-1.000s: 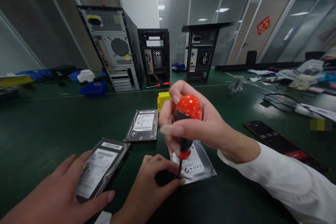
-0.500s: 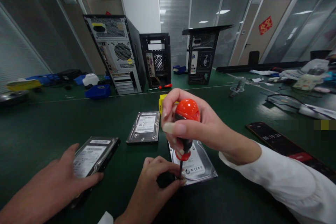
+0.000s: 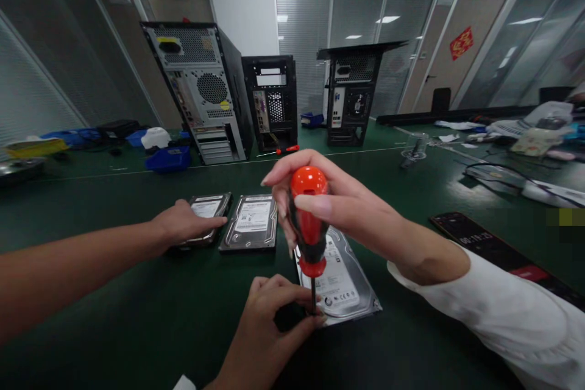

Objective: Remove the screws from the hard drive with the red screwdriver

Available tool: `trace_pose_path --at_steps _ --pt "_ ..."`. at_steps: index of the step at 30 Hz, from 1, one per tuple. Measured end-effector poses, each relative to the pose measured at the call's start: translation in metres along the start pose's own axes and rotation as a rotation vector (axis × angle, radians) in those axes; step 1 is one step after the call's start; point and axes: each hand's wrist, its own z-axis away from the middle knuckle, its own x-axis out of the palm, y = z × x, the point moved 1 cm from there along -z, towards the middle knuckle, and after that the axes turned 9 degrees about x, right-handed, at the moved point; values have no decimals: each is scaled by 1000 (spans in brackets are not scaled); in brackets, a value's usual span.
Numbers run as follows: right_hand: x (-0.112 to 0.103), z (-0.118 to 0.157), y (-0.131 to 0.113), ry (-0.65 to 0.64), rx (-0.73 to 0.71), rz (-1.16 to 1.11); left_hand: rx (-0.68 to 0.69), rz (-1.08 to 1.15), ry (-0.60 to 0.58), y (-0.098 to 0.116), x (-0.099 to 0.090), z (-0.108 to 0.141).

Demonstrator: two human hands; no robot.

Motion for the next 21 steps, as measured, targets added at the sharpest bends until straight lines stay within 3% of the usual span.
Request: trace_pose_path --at_steps 2,4,7,9,12,16,18,21 --pt "-2 1 -2 -5 10 53 37 -54 1 -5 -17 -7" --pt "-4 0 -2 -19 -19 45 105 -175 73 -15 -49 -20" --pt "-5 -2 4 -65 -83 -43 96 -249 184 -34 -98 -44" --pt "-2 -3 8 -75 -86 -92 148 -323 188 -41 -113 -54" --pt "3 -2 6 -31 -47 -121 199 -220 125 -42 -111 -58" --pt "8 3 -6 -71 32 -104 162 -57 125 -35 -96 -52" --pt "9 5 -12 -47 88 -79 156 -33 117 -30 -81 -43" --pt "10 7 -13 -47 62 -92 114 45 146 -22 -42 -19"
